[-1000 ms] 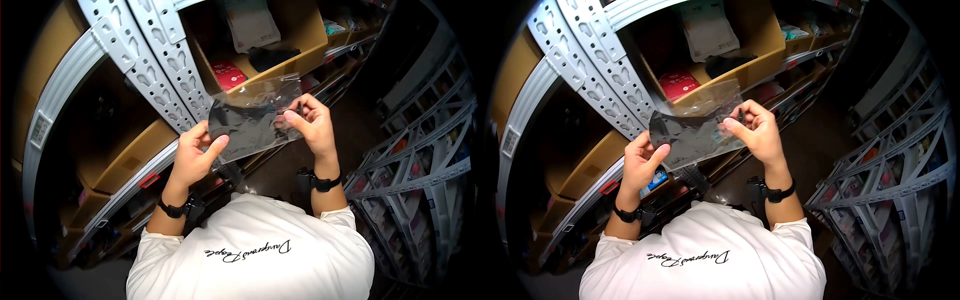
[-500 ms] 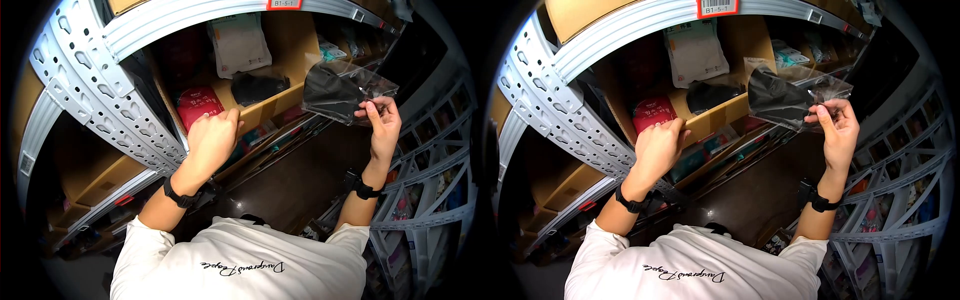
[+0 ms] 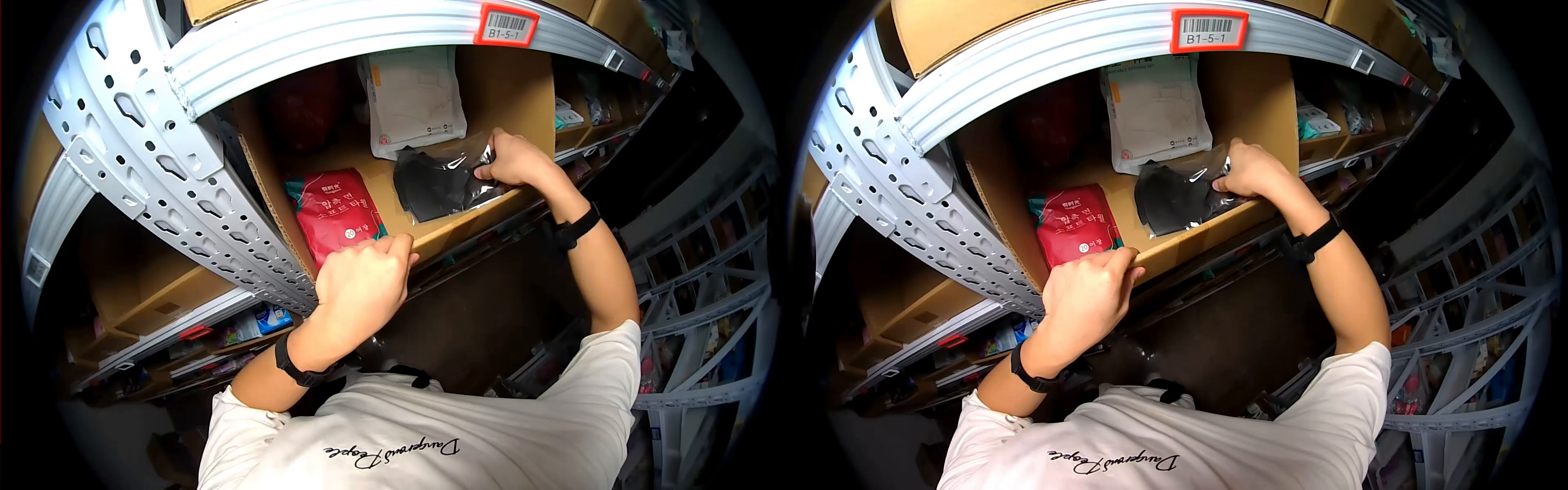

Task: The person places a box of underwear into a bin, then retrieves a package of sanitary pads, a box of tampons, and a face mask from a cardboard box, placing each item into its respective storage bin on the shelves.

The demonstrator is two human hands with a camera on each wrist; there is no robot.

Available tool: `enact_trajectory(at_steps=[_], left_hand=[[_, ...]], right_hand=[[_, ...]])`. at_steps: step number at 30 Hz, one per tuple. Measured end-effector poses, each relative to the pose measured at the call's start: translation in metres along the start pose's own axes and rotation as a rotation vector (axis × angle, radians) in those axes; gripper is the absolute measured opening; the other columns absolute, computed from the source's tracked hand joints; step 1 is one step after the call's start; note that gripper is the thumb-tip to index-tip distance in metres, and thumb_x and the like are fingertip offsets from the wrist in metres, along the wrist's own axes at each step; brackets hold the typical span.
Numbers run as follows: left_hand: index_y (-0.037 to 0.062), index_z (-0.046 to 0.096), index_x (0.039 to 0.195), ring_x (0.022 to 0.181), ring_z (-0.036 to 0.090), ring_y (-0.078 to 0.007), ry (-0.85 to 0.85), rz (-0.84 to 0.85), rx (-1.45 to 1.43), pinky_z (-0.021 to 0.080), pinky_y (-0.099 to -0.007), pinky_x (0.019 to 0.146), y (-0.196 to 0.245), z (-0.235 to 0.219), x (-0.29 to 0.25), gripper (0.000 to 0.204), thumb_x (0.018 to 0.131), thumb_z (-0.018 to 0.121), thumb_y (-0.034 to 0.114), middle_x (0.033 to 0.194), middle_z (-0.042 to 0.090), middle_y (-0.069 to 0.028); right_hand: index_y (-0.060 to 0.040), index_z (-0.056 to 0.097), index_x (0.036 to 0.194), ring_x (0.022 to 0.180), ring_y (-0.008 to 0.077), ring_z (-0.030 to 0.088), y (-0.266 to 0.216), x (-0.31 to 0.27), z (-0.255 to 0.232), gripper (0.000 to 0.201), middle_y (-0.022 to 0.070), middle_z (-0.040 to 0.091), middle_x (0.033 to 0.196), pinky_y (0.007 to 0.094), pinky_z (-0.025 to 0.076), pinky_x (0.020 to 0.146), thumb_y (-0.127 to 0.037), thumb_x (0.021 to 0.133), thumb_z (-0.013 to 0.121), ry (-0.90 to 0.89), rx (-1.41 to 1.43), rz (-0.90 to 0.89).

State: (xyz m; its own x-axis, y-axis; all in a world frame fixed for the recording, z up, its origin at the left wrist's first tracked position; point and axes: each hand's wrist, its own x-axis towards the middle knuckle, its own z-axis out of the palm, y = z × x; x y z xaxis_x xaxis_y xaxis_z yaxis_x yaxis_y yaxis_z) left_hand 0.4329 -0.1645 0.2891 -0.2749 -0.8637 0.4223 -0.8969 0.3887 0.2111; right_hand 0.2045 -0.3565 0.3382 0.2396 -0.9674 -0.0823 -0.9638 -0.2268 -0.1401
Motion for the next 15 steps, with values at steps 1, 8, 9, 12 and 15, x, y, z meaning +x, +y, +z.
enact_trajectory(at_steps=[1, 8, 9, 12, 15], left_hand=[[0.0071, 0.065, 0.089, 0.064, 0.068, -0.0277, 0.011, 0.006, -0.004, 0.052, -0.0393, 0.052, 0.0, 0.002, 0.0, 0.015, 0.09, 0.066, 0.022, 0.073, 0.068, -0.0088], [0.0074, 0.061, 0.085, 0.062, 0.067, -0.0248, 0.054, 0.038, 0.028, 0.052, -0.0368, 0.05, -0.001, 0.006, -0.002, 0.017, 0.09, 0.065, 0.023, 0.07, 0.066, -0.0076], [0.0074, 0.061, 0.085, 0.062, 0.067, -0.0248, 0.057, 0.038, 0.029, 0.052, -0.0368, 0.05, -0.001, 0.006, -0.002, 0.017, 0.09, 0.065, 0.023, 0.07, 0.066, -0.0076], [0.0068, 0.06, 0.083, 0.063, 0.067, -0.0241, 0.069, 0.06, 0.021, 0.052, -0.0362, 0.05, -0.002, 0.007, -0.001, 0.018, 0.09, 0.065, 0.022, 0.069, 0.065, -0.0081], [0.0068, 0.059, 0.082, 0.062, 0.067, -0.0239, 0.076, 0.069, 0.001, 0.052, -0.0359, 0.05, -0.003, 0.008, 0.0, 0.018, 0.09, 0.066, 0.022, 0.069, 0.065, -0.0081]], right_hand=[[0.0073, 0.046, 0.126, 0.11, 0.0402, 0.062, -0.007, 0.003, -0.002, 0.07, 0.0248, 0.066, 0.105, 0.0411, 0.049, 0.097, -0.024, 0.076, 0.083, -0.054, -0.076, 0.102], [0.0021, 0.029, 0.149, 0.132, 0.0372, 0.048, -0.028, 0.052, -0.008, 0.103, 0.0254, 0.045, 0.145, 0.0388, 0.042, 0.106, -0.03, 0.07, 0.087, -0.486, -0.304, -0.306], [0.0021, 0.029, 0.149, 0.132, 0.0372, 0.048, -0.039, 0.057, -0.008, 0.103, 0.0254, 0.045, 0.145, 0.0388, 0.042, 0.106, -0.03, 0.07, 0.087, -0.483, -0.307, -0.307], [0.0012, 0.036, 0.146, 0.127, 0.0358, 0.053, -0.058, 0.081, 0.002, 0.1, 0.0244, 0.054, 0.138, 0.0401, 0.044, 0.102, -0.034, 0.069, 0.088, -0.623, -0.435, -0.308], [0.0017, 0.046, 0.14, 0.124, 0.0367, 0.055, -0.074, 0.106, 0.015, 0.092, 0.023, 0.057, 0.134, 0.0406, 0.045, 0.101, -0.037, 0.068, 0.088, -0.713, -0.475, -0.397]])
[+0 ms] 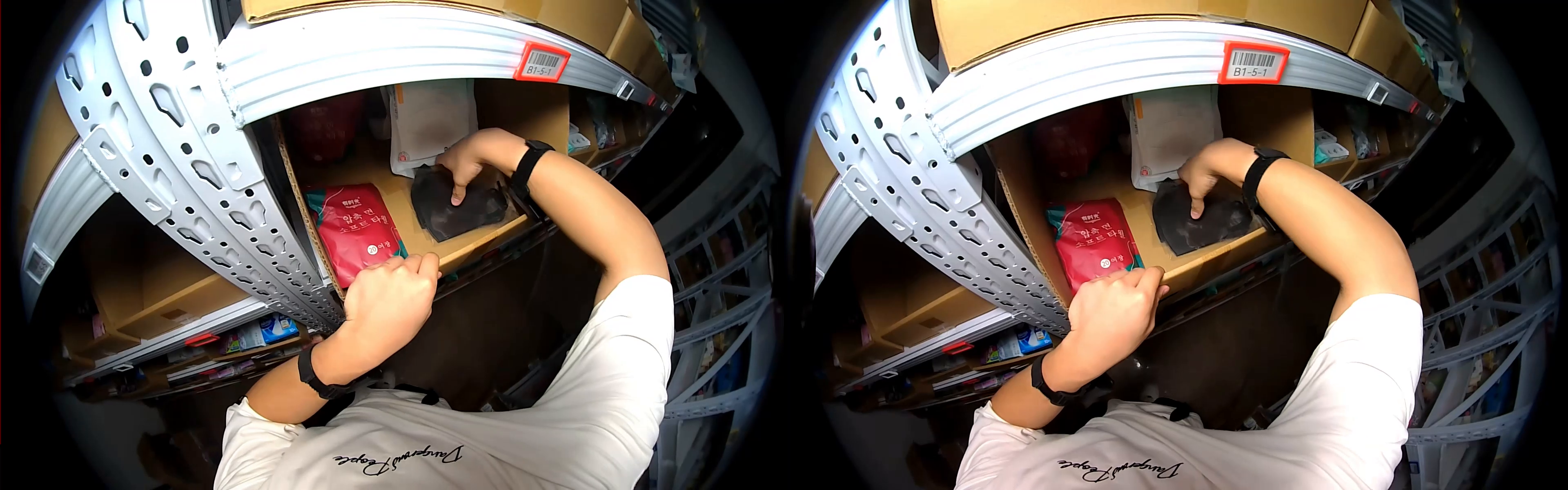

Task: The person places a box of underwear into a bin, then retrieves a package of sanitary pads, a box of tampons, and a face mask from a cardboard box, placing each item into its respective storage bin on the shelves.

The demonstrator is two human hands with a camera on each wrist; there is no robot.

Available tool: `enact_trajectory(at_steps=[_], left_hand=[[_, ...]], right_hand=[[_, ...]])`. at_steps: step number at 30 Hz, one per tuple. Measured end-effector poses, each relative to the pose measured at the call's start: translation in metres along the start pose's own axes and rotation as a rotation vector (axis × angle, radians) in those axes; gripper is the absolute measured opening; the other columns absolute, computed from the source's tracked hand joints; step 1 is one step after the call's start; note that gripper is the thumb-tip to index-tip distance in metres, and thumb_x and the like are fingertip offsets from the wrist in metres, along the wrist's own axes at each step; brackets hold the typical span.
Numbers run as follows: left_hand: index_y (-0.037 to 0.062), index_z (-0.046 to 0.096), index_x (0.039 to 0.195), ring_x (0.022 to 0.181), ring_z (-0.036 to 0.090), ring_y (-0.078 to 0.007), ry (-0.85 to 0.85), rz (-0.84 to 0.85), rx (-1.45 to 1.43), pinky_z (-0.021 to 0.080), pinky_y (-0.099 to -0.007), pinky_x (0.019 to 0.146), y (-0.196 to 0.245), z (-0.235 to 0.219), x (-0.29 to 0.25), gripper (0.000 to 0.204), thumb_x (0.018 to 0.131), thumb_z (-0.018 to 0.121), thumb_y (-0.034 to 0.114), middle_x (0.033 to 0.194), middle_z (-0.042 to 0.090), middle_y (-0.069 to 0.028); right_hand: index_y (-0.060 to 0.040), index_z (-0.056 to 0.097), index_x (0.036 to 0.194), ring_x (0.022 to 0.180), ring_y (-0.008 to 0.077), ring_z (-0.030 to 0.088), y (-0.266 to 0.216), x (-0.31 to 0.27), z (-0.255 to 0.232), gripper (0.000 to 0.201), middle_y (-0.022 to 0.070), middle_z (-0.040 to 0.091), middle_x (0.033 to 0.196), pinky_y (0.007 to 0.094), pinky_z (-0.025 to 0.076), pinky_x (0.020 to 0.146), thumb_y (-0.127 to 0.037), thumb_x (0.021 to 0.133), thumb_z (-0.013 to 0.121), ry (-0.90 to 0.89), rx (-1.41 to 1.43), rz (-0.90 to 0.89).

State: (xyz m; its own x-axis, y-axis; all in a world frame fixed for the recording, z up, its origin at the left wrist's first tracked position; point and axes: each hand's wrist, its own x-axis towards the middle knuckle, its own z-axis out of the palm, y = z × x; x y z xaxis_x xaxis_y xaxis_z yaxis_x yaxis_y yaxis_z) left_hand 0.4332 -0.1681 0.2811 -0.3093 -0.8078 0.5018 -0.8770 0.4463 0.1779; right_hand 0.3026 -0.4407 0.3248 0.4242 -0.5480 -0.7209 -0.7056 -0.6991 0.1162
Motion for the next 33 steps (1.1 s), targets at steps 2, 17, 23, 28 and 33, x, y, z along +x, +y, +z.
enact_trajectory(at_steps=[2, 17, 23, 28, 33], left_hand=[[0.0067, 0.059, 0.081, 0.062, 0.066, -0.024, 0.008, 0.0, 0.001, 0.052, -0.0358, 0.05, 0.0, 0.0, 0.0, 0.018, 0.089, 0.066, 0.021, 0.069, 0.065, -0.0082], [0.0069, 0.06, 0.083, 0.061, 0.066, -0.0233, -0.023, 0.003, 0.013, 0.051, -0.0362, 0.048, -0.001, 0.0, 0.002, 0.017, 0.091, 0.064, 0.022, 0.069, 0.065, -0.0075], [0.0058, 0.061, 0.089, 0.064, 0.067, -0.0256, -0.097, -0.048, -0.014, 0.052, -0.0382, 0.049, 0.001, -0.006, 0.004, 0.022, 0.091, 0.064, 0.027, 0.073, 0.067, -0.0087], [-0.0071, 0.038, 0.138, 0.119, 0.055, -0.041, 0.129, -0.122, -0.323, 0.049, -0.0451, 0.097, 0.001, -0.017, 0.015, 0.073, 0.087, 0.073, 0.031, 0.133, 0.05, -0.0281], [-0.0112, 0.025, 0.144, 0.138, 0.036, -0.0454, 0.121, -0.247, -0.381, 0.033, -0.0452, 0.114, -0.007, -0.019, 0.03, 0.083, 0.089, 0.072, 0.03, 0.147, 0.033, -0.0341]], right_hand=[[0.0005, 0.055, 0.132, 0.119, 0.0355, 0.058, 0.0, 0.017, -0.001, 0.082, 0.0199, 0.063, 0.126, 0.0407, 0.046, 0.097, -0.037, 0.067, 0.089, 0.017, -0.039, 0.015], [-0.0015, 0.044, 0.137, 0.113, 0.0357, 0.059, -0.014, -0.005, 0.016, 0.094, 0.0215, 0.061, 0.124, 0.0424, 0.048, 0.096, -0.037, 0.064, 0.091, 0.275, -0.105, -0.049], [-0.0065, 0.072, 0.107, 0.095, 0.0285, 0.068, -0.011, -0.02, 0.008, 0.046, 0.0112, 0.074, 0.099, 0.04, 0.05, 0.082, -0.026, 0.069, 0.087, 0.075, 0.044, -0.049], [-0.0006, 0.06, 0.083, 0.08, 0.0272, 0.066, -0.012, -0.092, -0.005, 0.027, 0.0103, 0.069, 0.08, 0.0386, 0.048, 0.07, -0.018, 0.079, 0.08, 0.269, 0.013, -0.17], [0.0004, 0.055, 0.087, 0.084, 0.0328, 0.067, -0.025, -0.13, 0.016, 0.02, 0.0118, 0.07, 0.081, 0.0411, 0.05, 0.074, -0.01, 0.085, 0.072, 0.597, 0.161, -0.377]])
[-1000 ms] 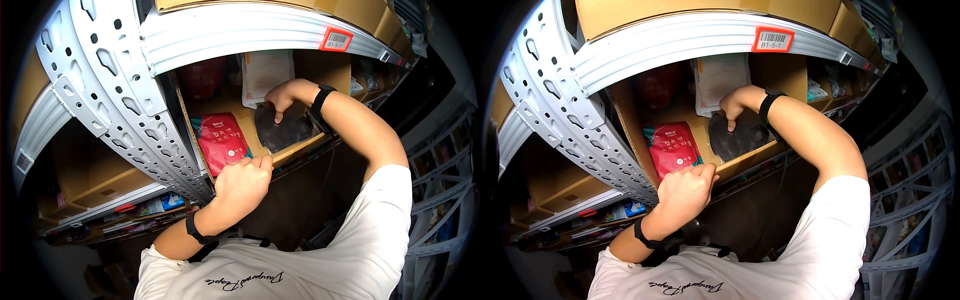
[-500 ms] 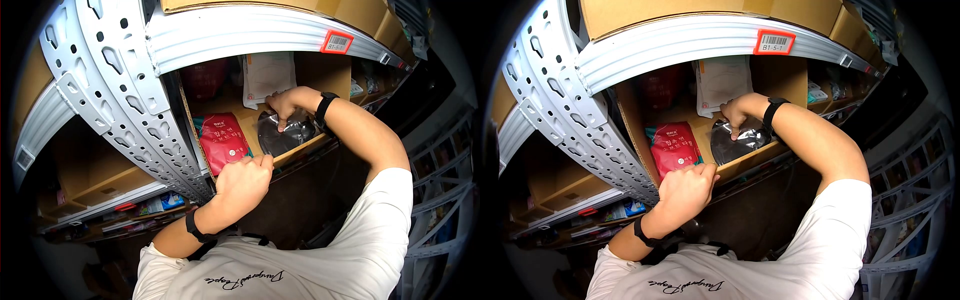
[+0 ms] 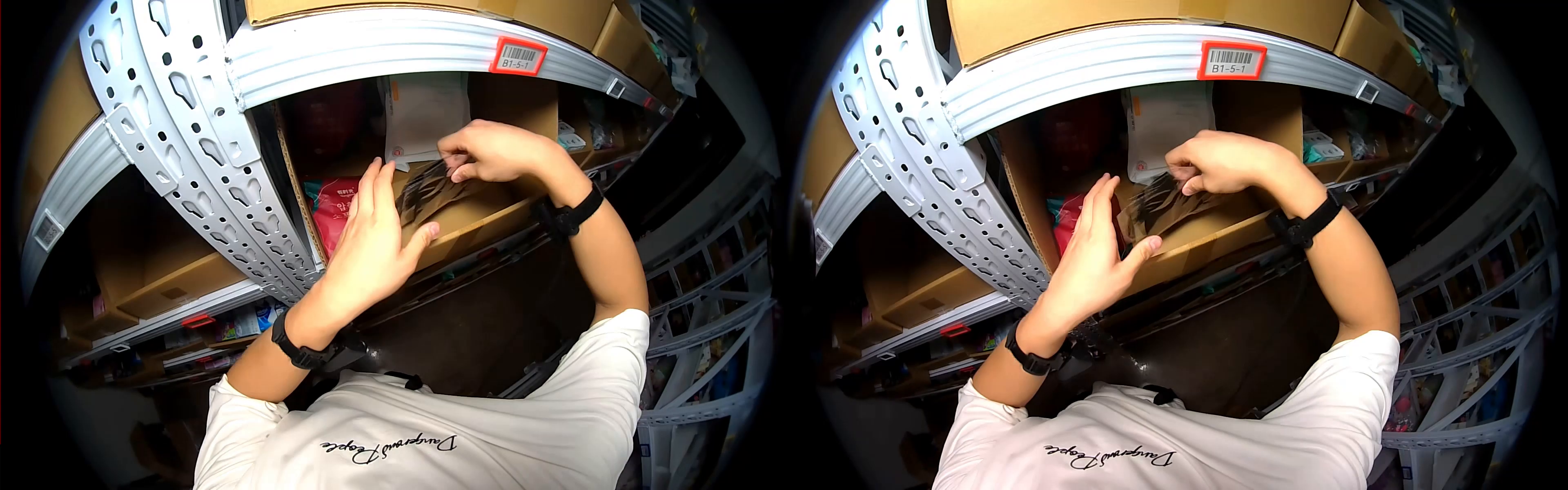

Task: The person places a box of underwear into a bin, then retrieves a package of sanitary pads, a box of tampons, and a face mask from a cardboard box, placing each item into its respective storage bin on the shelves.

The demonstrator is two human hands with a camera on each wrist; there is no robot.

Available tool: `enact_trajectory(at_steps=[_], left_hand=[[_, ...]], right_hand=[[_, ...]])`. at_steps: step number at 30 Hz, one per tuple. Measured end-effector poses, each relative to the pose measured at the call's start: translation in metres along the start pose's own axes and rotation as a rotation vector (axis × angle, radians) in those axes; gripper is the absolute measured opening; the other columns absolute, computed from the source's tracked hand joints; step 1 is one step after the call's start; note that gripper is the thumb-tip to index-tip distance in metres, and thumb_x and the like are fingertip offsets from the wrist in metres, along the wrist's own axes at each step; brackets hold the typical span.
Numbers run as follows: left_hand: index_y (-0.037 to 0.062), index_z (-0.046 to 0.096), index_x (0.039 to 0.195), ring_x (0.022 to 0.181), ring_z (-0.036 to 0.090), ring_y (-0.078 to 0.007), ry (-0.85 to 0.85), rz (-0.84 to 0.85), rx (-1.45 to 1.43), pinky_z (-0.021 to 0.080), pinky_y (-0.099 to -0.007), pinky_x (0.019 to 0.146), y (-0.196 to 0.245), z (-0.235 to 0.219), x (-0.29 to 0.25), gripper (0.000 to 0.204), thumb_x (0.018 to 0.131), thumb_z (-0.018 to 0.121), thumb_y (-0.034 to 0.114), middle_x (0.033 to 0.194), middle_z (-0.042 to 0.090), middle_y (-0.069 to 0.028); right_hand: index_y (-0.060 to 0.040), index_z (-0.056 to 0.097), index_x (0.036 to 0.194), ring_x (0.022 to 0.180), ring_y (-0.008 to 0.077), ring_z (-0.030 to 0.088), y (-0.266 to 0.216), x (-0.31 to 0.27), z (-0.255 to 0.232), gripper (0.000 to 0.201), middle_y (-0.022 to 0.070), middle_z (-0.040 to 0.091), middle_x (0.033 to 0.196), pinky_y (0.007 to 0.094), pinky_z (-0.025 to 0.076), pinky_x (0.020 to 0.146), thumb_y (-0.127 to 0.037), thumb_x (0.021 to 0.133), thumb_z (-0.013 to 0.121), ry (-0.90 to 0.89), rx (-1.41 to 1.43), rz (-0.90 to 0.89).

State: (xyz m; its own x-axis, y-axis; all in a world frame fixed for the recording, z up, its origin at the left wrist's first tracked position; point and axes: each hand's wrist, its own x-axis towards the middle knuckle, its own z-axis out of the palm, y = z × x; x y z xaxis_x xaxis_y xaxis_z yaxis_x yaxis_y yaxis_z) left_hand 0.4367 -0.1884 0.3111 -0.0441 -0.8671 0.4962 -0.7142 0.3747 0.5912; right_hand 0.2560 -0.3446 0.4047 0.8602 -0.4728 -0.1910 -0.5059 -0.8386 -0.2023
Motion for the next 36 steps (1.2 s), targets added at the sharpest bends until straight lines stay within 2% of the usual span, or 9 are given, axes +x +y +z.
enact_trajectory(at_steps=[2, 5, 11, 15, 22, 24, 27, 31, 36], left_hand=[[-0.01, 0.024, 0.145, 0.134, 0.043, -0.0442, -0.075, -0.044, -0.034, 0.037, -0.044, 0.111, 0.0, -0.002, 0.008, 0.082, 0.09, 0.07, 0.029, 0.142, 0.039, -0.0352], [-0.0097, 0.026, 0.143, 0.107, 0.061, -0.0482, -0.199, -0.168, 0.175, 0.05, -0.0483, 0.092, -0.006, 0.0, 0.016, 0.077, 0.089, 0.07, 0.023, 0.117, 0.059, -0.0354], [-0.0075, 0.03, 0.139, 0.09, 0.066, -0.0481, -0.222, -0.119, 0.082, 0.053, -0.049, 0.082, -0.014, 0.009, 0.021, 0.071, 0.086, 0.072, 0.015, 0.087, 0.066, -0.0321], [-0.0063, 0.032, 0.137, 0.091, 0.066, -0.047, -0.282, -0.213, 0.145, 0.053, -0.0483, 0.08, -0.008, 0.009, 0.025, 0.067, 0.086, 0.072, 0.013, 0.088, 0.066, -0.0322], [-0.0043, 0.038, 0.132, 0.087, 0.067, -0.045, -0.239, -0.203, 0.117, 0.052, -0.048, 0.078, -0.008, 0.013, 0.025, 0.06, 0.085, 0.072, 0.012, 0.085, 0.067, -0.028], [-0.0031, 0.041, 0.125, 0.086, 0.067, -0.0442, -0.124, -0.055, 0.147, 0.053, -0.0479, 0.078, -0.015, 0.021, 0.024, 0.054, 0.084, 0.073, 0.012, 0.086, 0.067, -0.0256], [-0.0014, 0.043, 0.119, 0.087, 0.067, -0.0436, -0.071, -0.079, 0.29, 0.053, -0.0488, 0.077, -0.01, 0.025, 0.024, 0.049, 0.084, 0.073, 0.014, 0.09, 0.068, -0.0245], [0.0002, 0.046, 0.117, 0.089, 0.068, -0.0423, -0.128, -0.228, 0.355, 0.054, -0.0498, 0.076, 0.003, 0.018, 0.03, 0.046, 0.084, 0.072, 0.018, 0.09, 0.069, -0.0232], [0.0023, 0.05, 0.122, 0.086, 0.069, -0.0401, -0.188, -0.23, 0.383, 0.055, -0.0482, 0.074, 0.002, 0.018, 0.031, 0.048, 0.086, 0.07, 0.027, 0.085, 0.07, -0.0222]], right_hand=[[-0.0012, 0.055, 0.092, 0.09, 0.0349, 0.067, 0.001, 0.001, 0.019, 0.022, 0.0125, 0.072, 0.088, 0.0429, 0.051, 0.076, -0.011, 0.084, 0.073, 0.055, 0.009, 0.014], [-0.0028, 0.062, 0.103, 0.089, 0.0354, 0.067, 0.001, 0.004, 0.038, 0.029, 0.0131, 0.071, 0.088, 0.0429, 0.052, 0.076, -0.013, 0.08, 0.077, 0.03, -0.04, 0.097], [-0.0017, 0.062, 0.106, 0.089, 0.0353, 0.067, -0.001, 0.001, 0.032, 0.034, 0.0132, 0.072, 0.089, 0.0424, 0.053, 0.075, -0.014, 0.078, 0.078, 0.101, -0.001, 0.029], [-0.0027, 0.063, 0.107, 0.09, 0.033, 0.068, -0.016, 0.0, 0.036, 0.036, 0.012, 0.073, 0.09, 0.0426, 0.053, 0.076, -0.017, 0.078, 0.08, 0.076, -0.056, 0.127], [-0.0007, 0.063, 0.094, 0.085, 0.0336, 0.068, -0.005, 0.001, 0.044, 0.031, 0.0116, 0.072, 0.083, 0.0421, 0.053, 0.073, -0.018, 0.076, 0.081, 0.065, -0.086, 0.067], [0.0002, 0.062, 0.091, 0.085, 0.0337, 0.068, -0.008, -0.001, 0.042, 0.03, 0.0122, 0.071, 0.083, 0.0426, 0.053, 0.073, -0.018, 0.076, 0.081, 0.093, -0.08, 0.044], [0.0004, 0.062, 0.091, 0.085, 0.0341, 0.068, 0.0, 0.003, 0.05, 0.03, 0.0127, 0.071, 0.083, 0.0432, 0.053, 0.073, -0.018, 0.076, 0.081, 0.081, -0.037, 0.029], [0.0001, 0.063, 0.093, 0.084, 0.0339, 0.068, 0.0, -0.003, 0.051, 0.03, 0.0131, 0.071, 0.083, 0.0435, 0.052, 0.073, -0.018, 0.076, 0.081, 0.186, -0.017, 0.014], [-0.0007, 0.066, 0.089, 0.082, 0.0331, 0.068, 0.002, -0.004, 0.044, 0.024, 0.0125, 0.072, 0.083, 0.0424, 0.051, 0.07, -0.013, 0.075, 0.081, 0.046, -0.057, 0.053]])
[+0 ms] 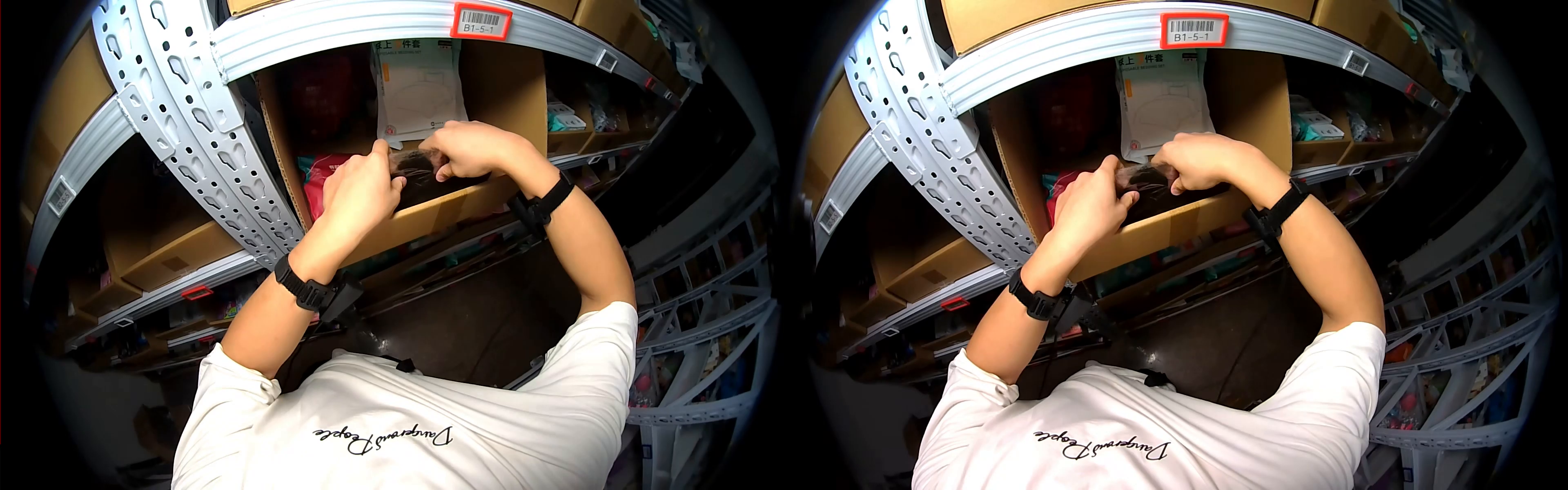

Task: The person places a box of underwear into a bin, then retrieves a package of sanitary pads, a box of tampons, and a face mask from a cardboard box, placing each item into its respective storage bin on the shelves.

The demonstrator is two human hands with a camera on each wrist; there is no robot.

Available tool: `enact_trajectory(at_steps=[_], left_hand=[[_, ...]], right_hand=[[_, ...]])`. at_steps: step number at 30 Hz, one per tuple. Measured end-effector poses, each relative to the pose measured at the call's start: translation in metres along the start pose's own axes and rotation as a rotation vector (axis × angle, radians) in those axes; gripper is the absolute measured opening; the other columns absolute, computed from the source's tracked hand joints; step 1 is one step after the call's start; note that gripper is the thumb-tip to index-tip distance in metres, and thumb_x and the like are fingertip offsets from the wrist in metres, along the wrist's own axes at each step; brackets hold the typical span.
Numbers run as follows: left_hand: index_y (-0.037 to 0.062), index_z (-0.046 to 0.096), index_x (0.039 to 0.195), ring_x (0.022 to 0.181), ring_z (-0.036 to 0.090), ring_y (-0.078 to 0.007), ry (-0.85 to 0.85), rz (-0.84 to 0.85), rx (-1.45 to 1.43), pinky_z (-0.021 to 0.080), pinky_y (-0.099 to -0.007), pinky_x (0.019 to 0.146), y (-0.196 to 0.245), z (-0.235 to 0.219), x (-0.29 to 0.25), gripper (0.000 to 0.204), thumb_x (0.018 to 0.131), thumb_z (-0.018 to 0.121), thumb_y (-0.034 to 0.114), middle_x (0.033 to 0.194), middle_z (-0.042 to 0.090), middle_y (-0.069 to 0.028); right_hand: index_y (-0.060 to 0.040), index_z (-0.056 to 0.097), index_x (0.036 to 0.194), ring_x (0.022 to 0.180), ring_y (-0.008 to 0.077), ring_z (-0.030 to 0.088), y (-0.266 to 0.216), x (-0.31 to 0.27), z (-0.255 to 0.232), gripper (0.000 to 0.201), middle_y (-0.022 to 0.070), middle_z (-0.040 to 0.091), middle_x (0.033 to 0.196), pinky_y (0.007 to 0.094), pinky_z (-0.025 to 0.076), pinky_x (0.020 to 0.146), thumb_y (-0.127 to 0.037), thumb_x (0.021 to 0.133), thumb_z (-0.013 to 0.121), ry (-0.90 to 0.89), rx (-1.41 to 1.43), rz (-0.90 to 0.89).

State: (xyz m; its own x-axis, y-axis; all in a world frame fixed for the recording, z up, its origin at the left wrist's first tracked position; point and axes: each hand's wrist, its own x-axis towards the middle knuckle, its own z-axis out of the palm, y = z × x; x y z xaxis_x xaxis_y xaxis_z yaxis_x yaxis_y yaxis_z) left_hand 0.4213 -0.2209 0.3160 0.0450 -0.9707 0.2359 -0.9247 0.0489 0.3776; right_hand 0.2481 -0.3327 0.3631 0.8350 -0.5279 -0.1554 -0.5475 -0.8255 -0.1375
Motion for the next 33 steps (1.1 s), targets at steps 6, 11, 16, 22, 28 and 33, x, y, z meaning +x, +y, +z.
enact_trajectory(at_steps=[6, 11, 16, 22, 28, 33], left_hand=[[0.0009, 0.043, 0.133, 0.08, 0.07, -0.0397, 0.1, -0.086, 0.057, 0.056, -0.0484, 0.069, 0.016, -0.009, -0.017, 0.066, 0.088, 0.066, 0.043, 0.084, 0.071, -0.0213], [-0.001, 0.044, 0.131, 0.08, 0.069, -0.0404, -0.012, -0.038, -0.022, 0.056, -0.0482, 0.07, 0.006, 0.002, -0.019, 0.067, 0.091, 0.061, 0.05, 0.084, 0.07, -0.0211], [-0.0011, 0.05, 0.122, 0.085, 0.069, -0.0395, -0.005, 0.027, -0.063, 0.055, -0.0475, 0.073, 0.008, 0.001, -0.022, 0.061, 0.092, 0.059, 0.051, 0.089, 0.07, -0.0203], [0.0002, 0.056, 0.114, 0.087, 0.067, -0.0362, 0.125, 0.113, -0.049, 0.053, -0.0452, 0.07, 0.006, 0.003, -0.027, 0.049, 0.09, 0.065, 0.042, 0.096, 0.068, -0.0185], [0.0056, 0.062, 0.089, 0.078, 0.059, -0.0224, 0.517, 0.822, -0.147, 0.044, -0.0334, 0.067, 0.0, 0.027, -0.066, 0.023, 0.073, 0.078, 0.012, 0.096, 0.064, -0.0058], [0.0074, 0.061, 0.076, 0.066, 0.06, -0.0175, 0.287, 0.896, -0.318, 0.046, -0.0286, 0.056, -0.018, 0.065, -0.074, 0.015, 0.072, 0.075, 0.006, 0.08, 0.064, -0.0024]], right_hand=[[0.0003, 0.066, 0.089, 0.079, 0.0317, 0.067, 0.035, 0.036, -0.032, 0.026, 0.0131, 0.07, 0.082, 0.0408, 0.05, 0.067, -0.013, 0.074, 0.082, -0.157, -0.101, 0.06], [0.0008, 0.066, 0.092, 0.078, 0.0263, 0.064, 0.071, 0.093, -0.019, 0.035, 0.0104, 0.069, 0.085, 0.0385, 0.049, 0.07, -0.019, 0.072, 0.086, -0.429, -0.061, 0.224], [-0.0012, 0.066, 0.116, 0.106, 0.0325, 0.062, 0.087, 0.123, 0.011, 0.052, 0.0159, 0.066, 0.117, 0.0434, 0.049, 0.088, -0.028, 0.075, 0.084, -0.566, -0.111, 0.243], [-0.0025, 0.046, 0.143, 0.131, 0.0347, 0.05, 0.056, 0.108, -0.012, 0.084, 0.0179, 0.056, 0.139, 0.0434, 0.043, 0.104, -0.037, 0.075, 0.083, -0.555, -0.199, 0.401], [-0.0014, 0.04, 0.143, 0.135, 0.0399, 0.042, -0.009, -0.046, -0.023, 0.075, 0.0218, 0.045, 0.146, 0.0425, 0.039, 0.109, -0.031, 0.084, 0.075, 0.348, 0.068, 0.116], [0.0036, 0.027, 0.146, 0.139, 0.0515, 0.029, -0.042, -0.103, 0.111, 0.092, 0.0341, 0.021, 0.153, 0.0504, 0.033, 0.113, -0.035, 0.081, 0.079, 0.97, 0.262, 0.549]])
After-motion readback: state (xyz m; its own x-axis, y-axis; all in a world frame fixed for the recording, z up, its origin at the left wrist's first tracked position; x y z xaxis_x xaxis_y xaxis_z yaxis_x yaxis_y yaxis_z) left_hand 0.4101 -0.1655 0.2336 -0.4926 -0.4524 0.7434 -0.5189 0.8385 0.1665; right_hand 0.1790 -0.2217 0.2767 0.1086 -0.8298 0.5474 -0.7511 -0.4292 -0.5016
